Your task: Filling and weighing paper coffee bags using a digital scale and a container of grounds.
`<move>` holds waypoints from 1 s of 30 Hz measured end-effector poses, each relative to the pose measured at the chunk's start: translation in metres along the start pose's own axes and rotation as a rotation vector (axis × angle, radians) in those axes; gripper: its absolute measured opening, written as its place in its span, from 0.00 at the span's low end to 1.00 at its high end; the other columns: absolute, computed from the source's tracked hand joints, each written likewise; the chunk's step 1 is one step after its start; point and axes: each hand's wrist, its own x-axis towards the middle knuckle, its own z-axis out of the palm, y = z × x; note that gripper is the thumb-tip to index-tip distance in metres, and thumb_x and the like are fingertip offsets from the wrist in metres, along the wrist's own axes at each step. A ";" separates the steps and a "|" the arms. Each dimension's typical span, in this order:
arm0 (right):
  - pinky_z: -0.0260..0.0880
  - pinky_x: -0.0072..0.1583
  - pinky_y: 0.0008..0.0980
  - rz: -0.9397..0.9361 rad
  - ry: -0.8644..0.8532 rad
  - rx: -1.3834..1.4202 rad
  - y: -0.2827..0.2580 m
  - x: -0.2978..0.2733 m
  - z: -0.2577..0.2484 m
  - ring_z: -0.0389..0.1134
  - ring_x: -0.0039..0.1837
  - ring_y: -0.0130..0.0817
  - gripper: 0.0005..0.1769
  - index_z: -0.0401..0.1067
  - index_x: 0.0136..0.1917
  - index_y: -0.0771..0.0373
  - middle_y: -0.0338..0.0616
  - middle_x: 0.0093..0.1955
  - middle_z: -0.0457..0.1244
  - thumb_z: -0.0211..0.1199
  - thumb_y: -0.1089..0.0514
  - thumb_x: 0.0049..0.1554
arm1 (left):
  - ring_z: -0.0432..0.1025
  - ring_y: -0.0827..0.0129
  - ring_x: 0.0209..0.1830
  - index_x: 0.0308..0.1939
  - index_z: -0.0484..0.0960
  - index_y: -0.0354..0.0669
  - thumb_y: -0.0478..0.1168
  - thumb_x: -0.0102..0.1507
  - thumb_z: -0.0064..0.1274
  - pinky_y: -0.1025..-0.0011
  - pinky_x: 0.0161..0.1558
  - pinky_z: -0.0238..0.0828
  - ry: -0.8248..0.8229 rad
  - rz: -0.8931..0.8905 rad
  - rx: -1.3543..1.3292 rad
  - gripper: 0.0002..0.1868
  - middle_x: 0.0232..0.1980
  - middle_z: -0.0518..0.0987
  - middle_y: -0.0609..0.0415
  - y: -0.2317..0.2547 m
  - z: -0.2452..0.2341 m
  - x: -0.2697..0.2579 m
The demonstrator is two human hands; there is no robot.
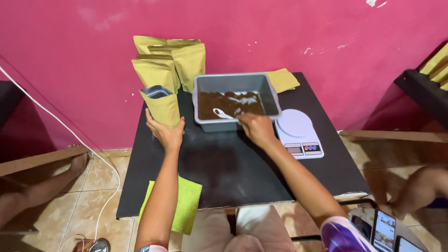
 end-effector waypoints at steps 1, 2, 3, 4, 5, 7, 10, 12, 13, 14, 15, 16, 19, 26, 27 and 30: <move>0.74 0.45 0.32 -0.045 0.003 0.016 -0.006 -0.007 -0.008 0.75 0.46 0.32 0.08 0.80 0.50 0.41 0.26 0.42 0.71 0.64 0.51 0.58 | 0.62 0.37 0.68 0.79 0.51 0.51 0.36 0.43 0.77 0.37 0.67 0.53 0.008 -0.001 -0.009 0.66 0.64 0.63 0.41 -0.001 0.001 0.002; 0.74 0.44 0.31 -0.090 0.006 0.032 -0.012 -0.014 -0.017 0.75 0.44 0.33 0.08 0.80 0.49 0.41 0.27 0.41 0.71 0.62 0.51 0.58 | 0.62 0.35 0.68 0.79 0.52 0.50 0.34 0.44 0.76 0.37 0.67 0.53 0.016 -0.001 -0.018 0.65 0.65 0.63 0.40 -0.002 0.003 0.003; 0.74 0.44 0.31 -0.084 -0.001 0.036 -0.020 -0.022 -0.028 0.75 0.44 0.33 0.08 0.80 0.49 0.41 0.27 0.41 0.71 0.62 0.51 0.58 | 0.62 0.35 0.68 0.79 0.52 0.50 0.34 0.44 0.76 0.37 0.67 0.53 0.010 -0.006 -0.012 0.65 0.65 0.63 0.40 -0.004 0.004 0.005; 0.74 0.43 0.32 -0.108 -0.021 0.038 -0.028 -0.030 -0.040 0.75 0.44 0.33 0.08 0.80 0.49 0.41 0.26 0.41 0.71 0.61 0.50 0.59 | 0.62 0.36 0.69 0.78 0.53 0.51 0.35 0.43 0.77 0.38 0.68 0.53 0.021 0.004 -0.014 0.65 0.65 0.63 0.41 -0.006 0.005 0.007; 0.74 0.43 0.33 -0.136 -0.041 0.038 -0.034 -0.037 -0.053 0.74 0.43 0.34 0.08 0.80 0.49 0.40 0.26 0.41 0.72 0.60 0.49 0.60 | 0.62 0.37 0.69 0.78 0.54 0.51 0.36 0.43 0.78 0.38 0.68 0.54 0.036 0.013 -0.018 0.65 0.66 0.63 0.41 -0.008 0.006 0.008; 0.74 0.42 0.34 -0.141 -0.070 0.086 -0.044 -0.048 -0.075 0.75 0.44 0.35 0.08 0.80 0.48 0.42 0.27 0.42 0.72 0.60 0.50 0.60 | 0.62 0.34 0.69 0.77 0.55 0.49 0.35 0.43 0.78 0.38 0.68 0.54 0.052 0.021 -0.041 0.63 0.65 0.63 0.39 -0.006 0.005 0.011; 0.75 0.42 0.36 -0.156 -0.130 0.175 -0.054 -0.058 -0.100 0.75 0.45 0.37 0.07 0.81 0.46 0.45 0.28 0.43 0.73 0.61 0.51 0.59 | 0.63 0.32 0.68 0.76 0.57 0.45 0.35 0.44 0.78 0.39 0.68 0.55 0.093 0.025 -0.065 0.62 0.64 0.63 0.36 -0.007 0.004 0.013; 0.75 0.42 0.37 -0.157 -0.165 0.217 -0.058 -0.060 -0.111 0.75 0.45 0.38 0.07 0.81 0.46 0.47 0.29 0.44 0.73 0.63 0.51 0.58 | 0.63 0.33 0.68 0.75 0.57 0.44 0.36 0.43 0.78 0.40 0.68 0.56 0.111 0.019 -0.063 0.61 0.64 0.63 0.35 -0.004 0.002 0.015; 0.75 0.42 0.37 -0.135 -0.235 0.225 -0.060 -0.060 -0.115 0.75 0.44 0.39 0.07 0.82 0.46 0.48 0.29 0.43 0.74 0.64 0.52 0.56 | 0.62 0.30 0.67 0.74 0.58 0.40 0.35 0.44 0.78 0.40 0.68 0.56 0.135 0.070 -0.083 0.59 0.63 0.63 0.33 0.000 0.000 0.014; 0.74 0.42 0.38 -0.113 -0.305 0.233 -0.062 -0.061 -0.119 0.75 0.42 0.41 0.07 0.83 0.46 0.48 0.30 0.41 0.74 0.66 0.53 0.55 | 0.62 0.28 0.66 0.73 0.59 0.37 0.34 0.45 0.77 0.40 0.67 0.57 0.158 0.121 -0.102 0.57 0.62 0.63 0.30 0.005 -0.002 0.013; 0.74 0.42 0.38 -0.112 -0.309 0.235 -0.063 -0.060 -0.122 0.75 0.42 0.41 0.07 0.83 0.46 0.48 0.30 0.41 0.74 0.66 0.53 0.55 | 0.62 0.28 0.66 0.73 0.59 0.37 0.34 0.45 0.77 0.40 0.67 0.57 0.157 0.118 -0.100 0.57 0.62 0.63 0.30 0.007 -0.003 0.012; 0.74 0.42 0.40 -0.106 -0.328 0.196 -0.065 -0.059 -0.124 0.75 0.42 0.42 0.08 0.83 0.46 0.47 0.29 0.41 0.74 0.66 0.51 0.54 | 0.63 0.28 0.66 0.72 0.59 0.35 0.35 0.45 0.78 0.41 0.67 0.57 0.167 0.147 -0.114 0.57 0.62 0.64 0.30 0.009 -0.003 0.011; 0.74 0.43 0.42 -0.072 -0.366 0.153 -0.066 -0.054 -0.126 0.75 0.42 0.43 0.09 0.83 0.47 0.45 0.29 0.40 0.74 0.68 0.49 0.52 | 0.64 0.29 0.64 0.71 0.61 0.33 0.35 0.45 0.79 0.42 0.66 0.59 0.187 0.196 -0.134 0.55 0.61 0.65 0.30 0.019 -0.004 0.009; 0.74 0.45 0.41 0.016 -0.422 0.155 -0.055 -0.047 -0.110 0.75 0.43 0.43 0.10 0.84 0.45 0.42 0.29 0.39 0.73 0.70 0.43 0.51 | 0.66 0.30 0.63 0.71 0.63 0.34 0.36 0.44 0.79 0.41 0.64 0.61 0.176 0.231 -0.159 0.55 0.61 0.67 0.31 0.014 0.000 0.002; 0.74 0.45 0.41 0.016 -0.422 0.157 -0.057 -0.037 -0.115 0.75 0.43 0.43 0.10 0.84 0.45 0.42 0.29 0.39 0.73 0.70 0.43 0.51 | 0.66 0.30 0.63 0.71 0.63 0.34 0.36 0.44 0.79 0.41 0.64 0.61 0.176 0.232 -0.157 0.55 0.61 0.67 0.31 0.013 0.001 0.002; 0.72 0.45 0.50 0.086 -0.440 0.404 -0.056 -0.004 -0.121 0.73 0.43 0.56 0.12 0.83 0.40 0.54 0.47 0.37 0.73 0.68 0.45 0.55 | 0.67 0.30 0.63 0.71 0.63 0.36 0.35 0.44 0.77 0.39 0.64 0.61 0.161 0.199 -0.156 0.54 0.61 0.68 0.33 0.006 0.004 -0.001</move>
